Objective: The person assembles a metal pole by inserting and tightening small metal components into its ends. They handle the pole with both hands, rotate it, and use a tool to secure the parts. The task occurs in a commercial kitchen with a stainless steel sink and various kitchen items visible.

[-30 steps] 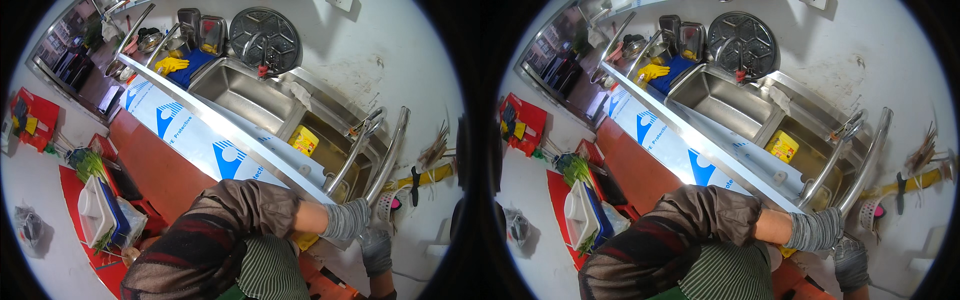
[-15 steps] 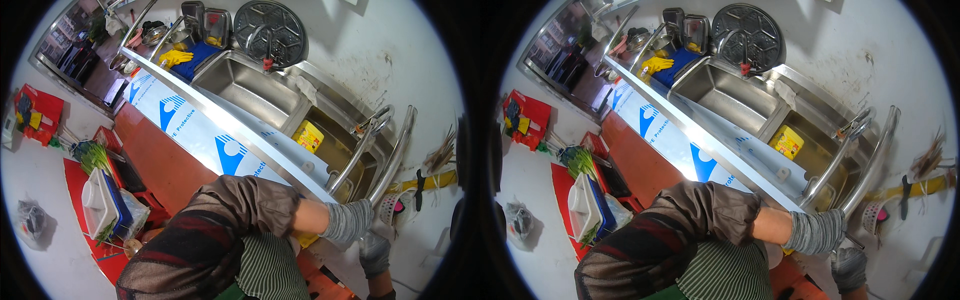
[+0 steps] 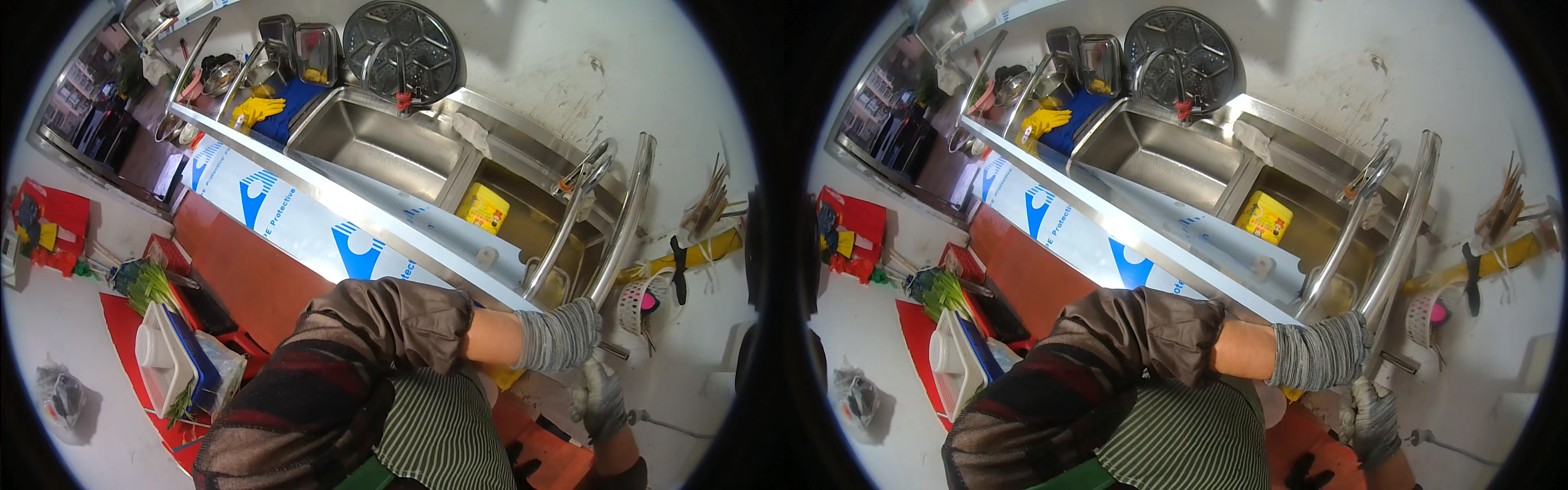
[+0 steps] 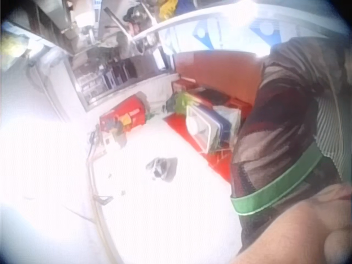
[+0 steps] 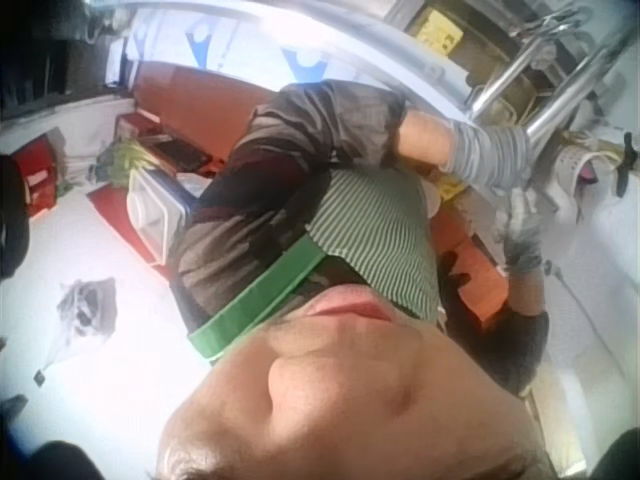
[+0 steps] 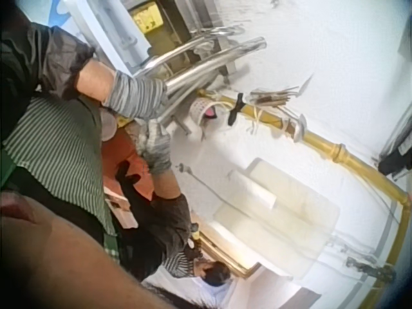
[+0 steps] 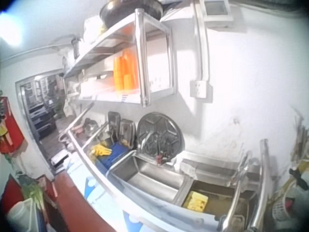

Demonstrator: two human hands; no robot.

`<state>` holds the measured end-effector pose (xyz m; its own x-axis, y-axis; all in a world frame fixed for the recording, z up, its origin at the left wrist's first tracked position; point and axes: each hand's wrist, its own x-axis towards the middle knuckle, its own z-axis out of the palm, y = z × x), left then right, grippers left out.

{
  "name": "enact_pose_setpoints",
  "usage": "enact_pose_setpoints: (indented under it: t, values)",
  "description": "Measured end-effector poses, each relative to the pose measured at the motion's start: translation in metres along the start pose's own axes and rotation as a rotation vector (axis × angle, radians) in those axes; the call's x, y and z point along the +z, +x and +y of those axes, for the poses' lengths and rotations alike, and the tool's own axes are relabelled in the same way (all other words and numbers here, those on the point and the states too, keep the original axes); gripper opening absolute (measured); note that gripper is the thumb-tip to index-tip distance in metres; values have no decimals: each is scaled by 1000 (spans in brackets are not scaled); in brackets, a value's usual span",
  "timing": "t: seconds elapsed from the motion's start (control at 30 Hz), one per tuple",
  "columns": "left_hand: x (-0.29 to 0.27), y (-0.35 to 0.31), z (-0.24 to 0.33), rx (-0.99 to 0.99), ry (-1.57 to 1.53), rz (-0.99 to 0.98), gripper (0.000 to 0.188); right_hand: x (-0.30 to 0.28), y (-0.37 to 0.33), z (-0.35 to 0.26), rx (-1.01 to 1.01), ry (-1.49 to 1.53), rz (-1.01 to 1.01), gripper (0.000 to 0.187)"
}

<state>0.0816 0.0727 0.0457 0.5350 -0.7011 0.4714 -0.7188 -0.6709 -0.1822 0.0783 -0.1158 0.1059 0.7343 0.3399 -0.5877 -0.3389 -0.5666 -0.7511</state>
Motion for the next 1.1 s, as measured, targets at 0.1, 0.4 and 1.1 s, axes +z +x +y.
enact_pose_setpoints:
  t: [0.1, 0.4, 1.1]
  values:
    - [-2, 2, -3, 27, -64, -80, 15, -6, 3, -5, -416, -717, 26, 37]
    - [0, 4, -2, -93, -201, -206, 15, -23, 6, -11, -964, -1804, -44, 30]
    - [15, -34, 96, -1404, -1900, 636, 45, -34, 29, -29, -1088, -1734, -238, 13]
